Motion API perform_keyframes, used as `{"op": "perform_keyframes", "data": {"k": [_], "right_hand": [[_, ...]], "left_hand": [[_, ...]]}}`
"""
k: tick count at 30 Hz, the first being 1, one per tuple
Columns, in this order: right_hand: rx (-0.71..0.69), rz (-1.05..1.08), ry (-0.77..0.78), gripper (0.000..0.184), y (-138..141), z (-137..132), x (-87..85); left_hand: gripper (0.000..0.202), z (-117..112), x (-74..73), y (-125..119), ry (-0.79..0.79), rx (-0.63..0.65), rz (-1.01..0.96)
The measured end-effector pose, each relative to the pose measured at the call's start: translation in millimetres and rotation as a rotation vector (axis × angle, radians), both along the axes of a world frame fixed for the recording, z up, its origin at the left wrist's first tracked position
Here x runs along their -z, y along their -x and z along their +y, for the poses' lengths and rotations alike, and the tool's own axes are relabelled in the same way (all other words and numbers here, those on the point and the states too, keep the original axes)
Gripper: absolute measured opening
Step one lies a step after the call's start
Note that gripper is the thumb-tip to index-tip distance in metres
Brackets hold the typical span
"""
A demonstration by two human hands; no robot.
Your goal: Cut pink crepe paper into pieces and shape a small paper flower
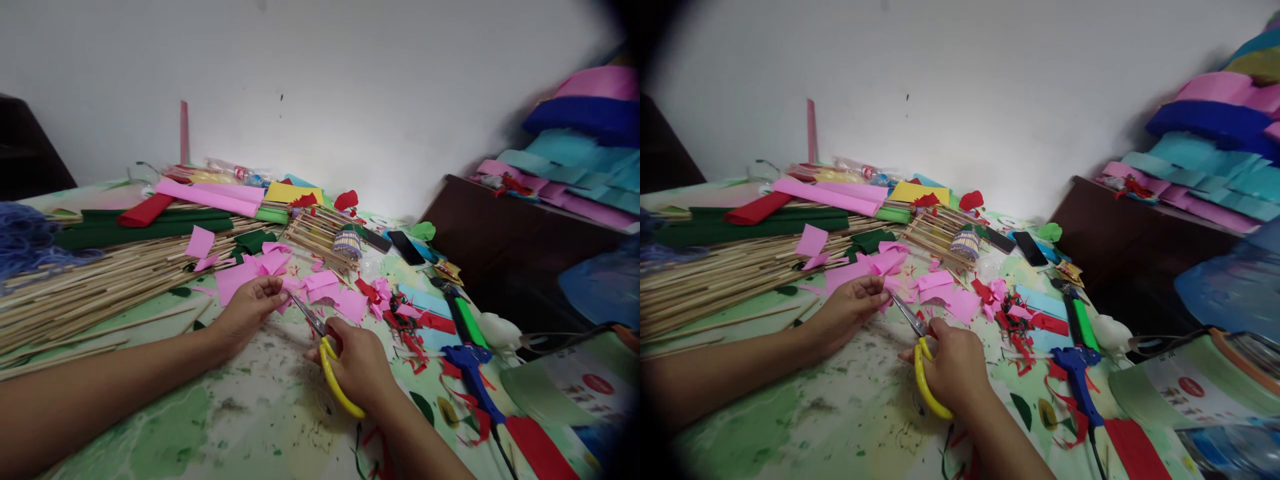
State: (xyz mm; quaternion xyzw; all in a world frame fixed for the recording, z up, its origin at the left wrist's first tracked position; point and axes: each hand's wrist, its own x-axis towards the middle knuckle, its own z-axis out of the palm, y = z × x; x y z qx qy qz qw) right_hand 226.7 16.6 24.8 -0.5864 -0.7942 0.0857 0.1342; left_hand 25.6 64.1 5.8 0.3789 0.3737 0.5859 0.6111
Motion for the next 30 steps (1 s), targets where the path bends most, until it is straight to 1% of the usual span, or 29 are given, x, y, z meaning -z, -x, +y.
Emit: {"op": "perform_keyframes", "data": {"k": [6, 9, 19, 24, 30], "right_hand": [[0.01, 0.013, -0.01, 0.033, 1.2, -0.1, -1.4], [0.014, 0.012, -0.01, 0.033, 1.7, 0.0, -1.9], [0.03, 0.002, -0.013, 0.029, 1.6, 0.3, -0.4], [0.023, -0.007, -0.014, 0.03, 2.2, 0.9, -1.0], [0.024, -0.017, -0.01, 0.034, 2.4, 0.7, -0.6]], "left_hand": [[0.024, 1.3, -1.7, -0.7, 0.013, 0.026, -0.011], [0.026, 0.9, -2.0, -0.4, 0.03, 0.024, -0.024], [0.019, -0.6, -3.1, 0.2, 0.042, 0.022, -0.03], [0.015, -0.6, -2.7, 0.4, 0.033, 0.025, -0.009], [0.015, -0.6, -1.6, 0.5, 0.02, 0.064, 0.012]]}}
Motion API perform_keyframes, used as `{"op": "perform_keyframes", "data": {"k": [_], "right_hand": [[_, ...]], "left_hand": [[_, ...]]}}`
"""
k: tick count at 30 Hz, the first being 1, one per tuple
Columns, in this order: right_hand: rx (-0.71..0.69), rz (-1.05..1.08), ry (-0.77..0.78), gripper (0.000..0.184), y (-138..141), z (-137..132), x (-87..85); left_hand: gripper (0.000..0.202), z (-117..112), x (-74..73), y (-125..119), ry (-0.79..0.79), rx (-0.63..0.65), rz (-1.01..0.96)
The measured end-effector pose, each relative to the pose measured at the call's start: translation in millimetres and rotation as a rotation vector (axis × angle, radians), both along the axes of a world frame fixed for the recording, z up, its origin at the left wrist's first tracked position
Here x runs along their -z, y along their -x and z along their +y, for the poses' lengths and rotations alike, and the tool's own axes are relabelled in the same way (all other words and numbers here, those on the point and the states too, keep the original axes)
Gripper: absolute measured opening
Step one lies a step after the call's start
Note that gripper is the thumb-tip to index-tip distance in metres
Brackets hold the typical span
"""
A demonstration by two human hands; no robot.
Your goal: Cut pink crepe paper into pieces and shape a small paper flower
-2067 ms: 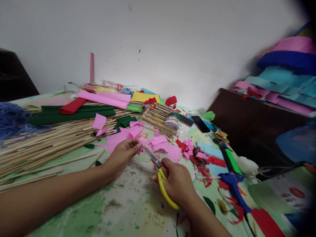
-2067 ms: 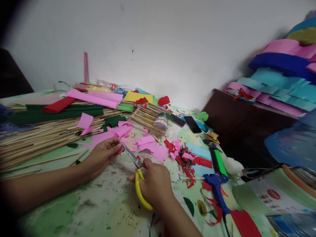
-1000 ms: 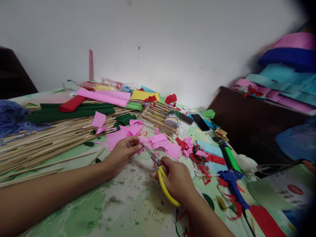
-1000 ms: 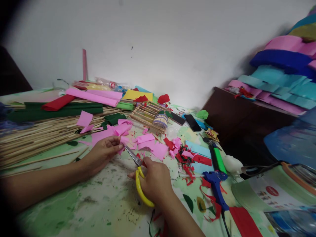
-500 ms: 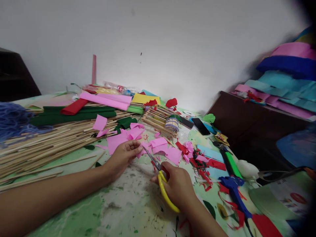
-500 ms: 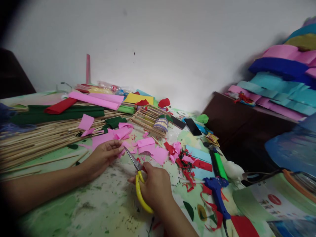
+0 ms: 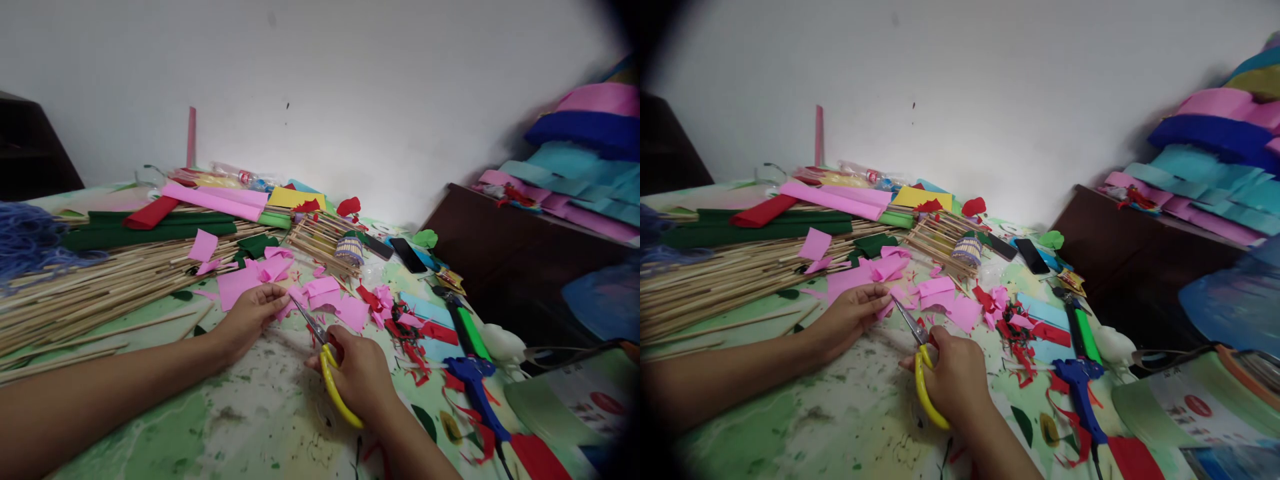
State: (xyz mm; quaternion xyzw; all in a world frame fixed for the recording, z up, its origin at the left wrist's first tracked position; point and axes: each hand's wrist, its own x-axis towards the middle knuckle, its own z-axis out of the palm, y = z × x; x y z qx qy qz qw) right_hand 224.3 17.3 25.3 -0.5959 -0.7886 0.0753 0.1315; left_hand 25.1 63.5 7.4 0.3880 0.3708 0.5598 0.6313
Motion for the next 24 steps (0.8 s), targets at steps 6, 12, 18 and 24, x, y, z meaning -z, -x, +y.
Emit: {"op": "perform_keyframes", "data": {"k": [6, 12, 18, 24], "right_hand": [[0.003, 0.001, 0.004, 0.031, -1.0, -0.4, -1.0], [0.006, -0.003, 0.021, 0.028, -0.5, -0.9, -2.2], [0.004, 0.002, 0.012, 0.029, -0.1, 0.0, -0.2], [0.002, 0.036, 0.006, 0.027, -0.4, 1.1, 0.3]], "left_hand": [[0.015, -0.8, 0.0, -0.4, -0.002, 0.002, 0.009], [0.017, -1.6, -1.4, -1.4, 0.016, -0.011, 0.001], [0.017, -1.6, -1.5, -0.8, 0.018, -0.005, 0.013], [0.017, -1.7, -1.9, -0.8, 0.027, 0.008, 0.034]]}}
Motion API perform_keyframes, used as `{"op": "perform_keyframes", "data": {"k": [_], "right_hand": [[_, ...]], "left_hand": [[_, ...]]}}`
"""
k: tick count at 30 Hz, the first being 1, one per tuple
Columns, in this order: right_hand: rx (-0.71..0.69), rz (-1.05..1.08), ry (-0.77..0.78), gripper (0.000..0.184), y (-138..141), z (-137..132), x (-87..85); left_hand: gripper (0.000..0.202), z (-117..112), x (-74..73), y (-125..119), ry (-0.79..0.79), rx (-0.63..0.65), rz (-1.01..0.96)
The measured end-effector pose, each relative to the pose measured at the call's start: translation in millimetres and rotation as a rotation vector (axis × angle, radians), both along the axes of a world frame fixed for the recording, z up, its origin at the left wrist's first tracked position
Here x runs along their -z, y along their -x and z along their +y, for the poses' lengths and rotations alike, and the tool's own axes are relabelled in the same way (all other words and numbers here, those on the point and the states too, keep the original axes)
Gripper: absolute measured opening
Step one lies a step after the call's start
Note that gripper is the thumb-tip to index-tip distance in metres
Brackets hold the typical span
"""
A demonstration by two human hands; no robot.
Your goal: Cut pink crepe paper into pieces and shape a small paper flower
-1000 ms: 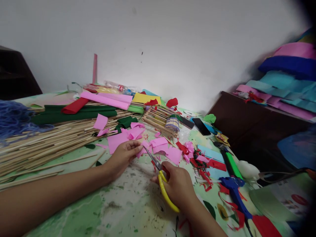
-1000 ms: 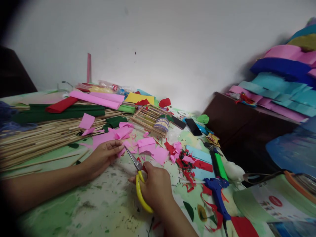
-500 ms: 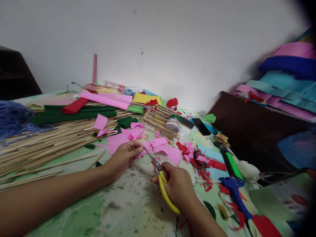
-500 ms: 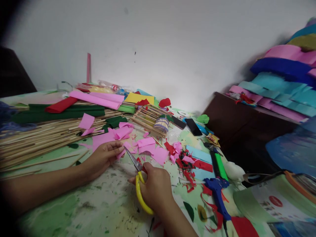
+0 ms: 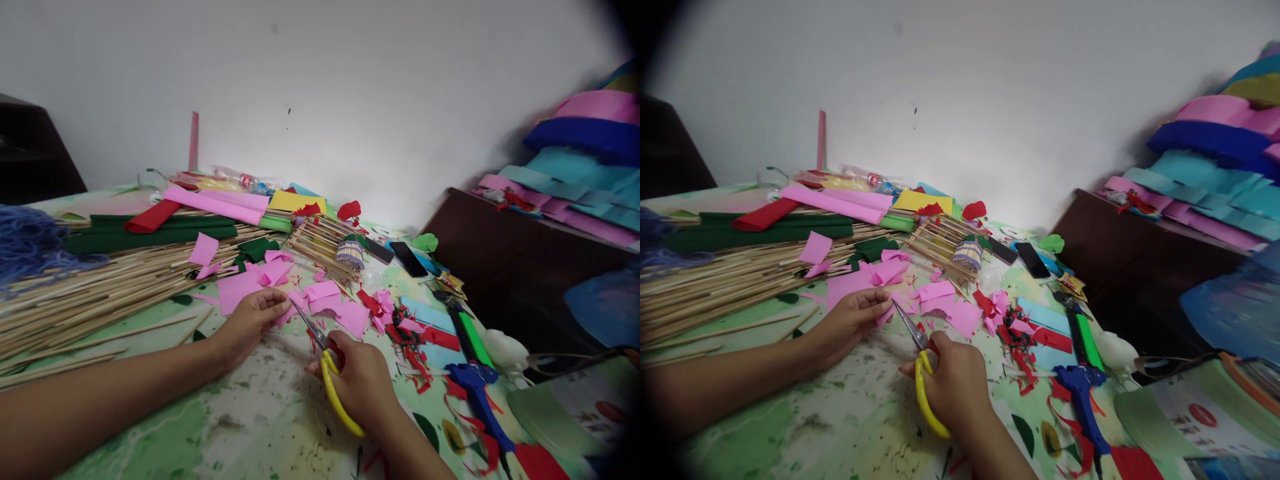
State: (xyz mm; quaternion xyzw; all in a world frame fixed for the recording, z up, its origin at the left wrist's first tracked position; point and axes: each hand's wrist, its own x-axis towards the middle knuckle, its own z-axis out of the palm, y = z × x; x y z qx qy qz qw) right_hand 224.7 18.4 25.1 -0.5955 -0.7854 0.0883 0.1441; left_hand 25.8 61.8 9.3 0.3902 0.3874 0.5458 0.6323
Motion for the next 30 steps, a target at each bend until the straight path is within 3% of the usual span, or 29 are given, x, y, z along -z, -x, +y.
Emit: {"op": "perform_keyframes", "data": {"k": [4, 11, 30], "right_hand": [[0.014, 0.007, -0.003, 0.028, 0.2, 0.1, -1.4], [-0.001, 0.013, -0.006, 0.033, -0.6, -0.9, -2.5], [0.001, 0.028, -0.005, 0.036, -0.3, -1.9, -1.6]], "left_hand": [[0.017, 0.8, -0.2, -0.4, -0.012, 0.009, 0.001], [0.02, 4.1, 3.6, 1.5, -0.045, -0.083, -0.084], [0.023, 2.6, 2.8, -0.2, -0.024, -0.063, -0.097]]}}
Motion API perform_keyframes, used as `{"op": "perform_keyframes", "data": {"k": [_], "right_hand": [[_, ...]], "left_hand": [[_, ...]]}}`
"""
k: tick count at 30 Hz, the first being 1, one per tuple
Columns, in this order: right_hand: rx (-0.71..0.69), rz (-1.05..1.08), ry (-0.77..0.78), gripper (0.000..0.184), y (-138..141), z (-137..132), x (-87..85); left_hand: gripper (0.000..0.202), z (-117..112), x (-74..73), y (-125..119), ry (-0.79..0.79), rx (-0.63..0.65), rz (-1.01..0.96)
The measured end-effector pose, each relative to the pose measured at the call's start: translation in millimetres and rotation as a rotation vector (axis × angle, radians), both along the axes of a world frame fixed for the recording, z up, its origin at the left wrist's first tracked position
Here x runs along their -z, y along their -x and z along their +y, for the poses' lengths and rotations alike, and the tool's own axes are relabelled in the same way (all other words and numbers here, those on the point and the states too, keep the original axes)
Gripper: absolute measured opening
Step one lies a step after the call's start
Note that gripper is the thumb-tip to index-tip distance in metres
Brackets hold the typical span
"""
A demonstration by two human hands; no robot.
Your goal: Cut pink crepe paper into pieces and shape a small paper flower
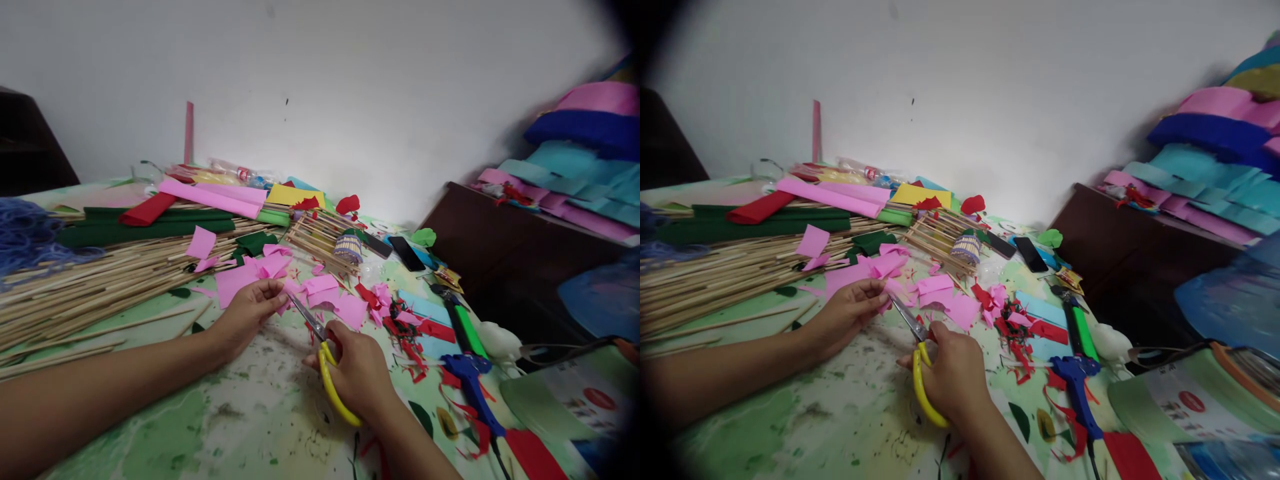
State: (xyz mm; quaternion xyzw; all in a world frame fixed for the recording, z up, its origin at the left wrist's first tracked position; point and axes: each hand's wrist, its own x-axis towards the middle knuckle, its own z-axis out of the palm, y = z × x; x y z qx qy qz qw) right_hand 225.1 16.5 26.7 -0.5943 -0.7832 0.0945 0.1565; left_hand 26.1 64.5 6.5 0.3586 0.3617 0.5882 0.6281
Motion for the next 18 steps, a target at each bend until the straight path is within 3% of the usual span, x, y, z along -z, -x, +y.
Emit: {"op": "perform_keyframes", "data": {"k": [9, 18], "right_hand": [[0.002, 0.014, 0.006, 0.035, -0.4, 1.5, 0.9], [-0.004, 0.004, 0.012, 0.038, -1.4, 0.3, 3.9]], "left_hand": [[0.02, 0.9, 3.7, 0.9, -0.046, 0.029, 0.057], [0.024, -1.1, 0.5, 0.5, 0.012, 0.011, 0.014]]}}
